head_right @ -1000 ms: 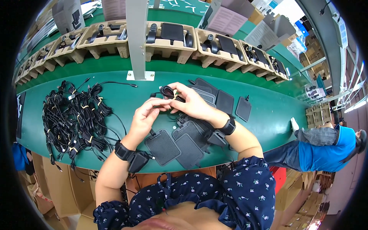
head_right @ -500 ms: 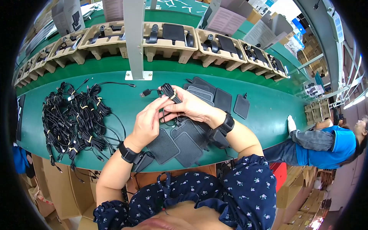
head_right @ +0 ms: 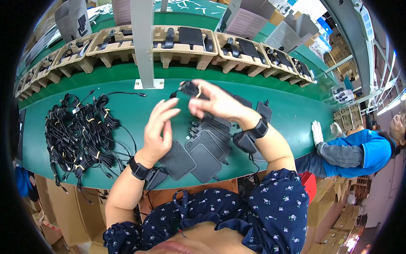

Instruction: The person picks up a cable from a pile, wraps a rubber band around it, and places it on the table. They then pick up a base plate from a stack and place it into a cardboard tray on the assembly line.

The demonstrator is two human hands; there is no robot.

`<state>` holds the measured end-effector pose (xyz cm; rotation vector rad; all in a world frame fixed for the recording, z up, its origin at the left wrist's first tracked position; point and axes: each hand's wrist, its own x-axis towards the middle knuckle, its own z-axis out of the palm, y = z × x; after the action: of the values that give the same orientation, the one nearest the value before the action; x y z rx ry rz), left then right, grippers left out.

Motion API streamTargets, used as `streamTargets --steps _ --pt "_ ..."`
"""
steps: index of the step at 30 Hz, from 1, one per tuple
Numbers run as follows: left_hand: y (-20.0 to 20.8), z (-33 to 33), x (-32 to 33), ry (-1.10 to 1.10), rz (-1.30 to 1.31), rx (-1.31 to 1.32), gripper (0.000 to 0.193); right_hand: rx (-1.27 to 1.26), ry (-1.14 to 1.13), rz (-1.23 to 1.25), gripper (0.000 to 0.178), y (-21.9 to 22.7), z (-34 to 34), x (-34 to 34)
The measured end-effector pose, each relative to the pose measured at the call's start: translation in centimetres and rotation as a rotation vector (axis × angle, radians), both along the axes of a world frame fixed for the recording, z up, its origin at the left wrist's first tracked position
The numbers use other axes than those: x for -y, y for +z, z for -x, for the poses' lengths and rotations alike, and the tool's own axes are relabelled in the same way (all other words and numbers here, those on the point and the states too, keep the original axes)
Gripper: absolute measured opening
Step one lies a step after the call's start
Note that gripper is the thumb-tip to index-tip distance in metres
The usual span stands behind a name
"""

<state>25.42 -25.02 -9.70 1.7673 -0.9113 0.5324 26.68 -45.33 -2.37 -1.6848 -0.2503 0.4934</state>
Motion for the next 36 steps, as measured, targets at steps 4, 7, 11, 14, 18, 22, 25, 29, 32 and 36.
streamTargets --steps 4,7,11,14,18,22,25,29,32,36 --pt "-0.4 -0.2 -0.2 0.045 0.166 -0.249 0.035 0.221 -0.34 0.161 0.022 1.0 -2.8 3.4" --pt "-1.1 -0.3 0.1 0.059 0.149 -0.302 0.035 0.361 -0.576 0.211 0.029 1.6 -6.0 6.5" --pt "-1.9 -0.6 0.1 0.083 0.122 -0.25 0.034 0.47 -0.738 0.437 0.027 1.0 -10.9 10.7" --pt "-2.0 -0.7 0.3 0.092 0.114 -0.26 0.032 0.552 -0.779 0.687 0.032 0.5 -14.1 13.8" --pt "-2.1 -0.6 0.1 0.123 0.065 -0.268 0.031 0.473 -0.815 0.913 0.046 -0.2 -17.1 14.7" --pt "-2.0 -0.7 0.2 0.155 0.044 -0.213 0.03 0.461 -0.838 1.154 0.045 -1.1 -18.8 13.9" --pt "-1.8 -0.7 0.7 0.133 0.05 -0.229 0.032 0.596 -0.913 1.333 0.038 -4.1 -19.2 13.3" --pt "-2.1 -0.7 0.0 0.146 0.026 -0.22 0.035 0.625 -0.846 1.287 0.05 -4.7 -18.7 12.5" --pt "-1.8 -0.7 0.6 0.136 0.037 -0.209 0.036 0.624 -0.659 1.321 0.041 -4.9 -18.2 14.6" --pt "-2.3 -0.8 0.3 0.159 0.028 -0.195 0.036 0.912 -0.53 1.573 0.027 -4.3 -16.8 15.8"
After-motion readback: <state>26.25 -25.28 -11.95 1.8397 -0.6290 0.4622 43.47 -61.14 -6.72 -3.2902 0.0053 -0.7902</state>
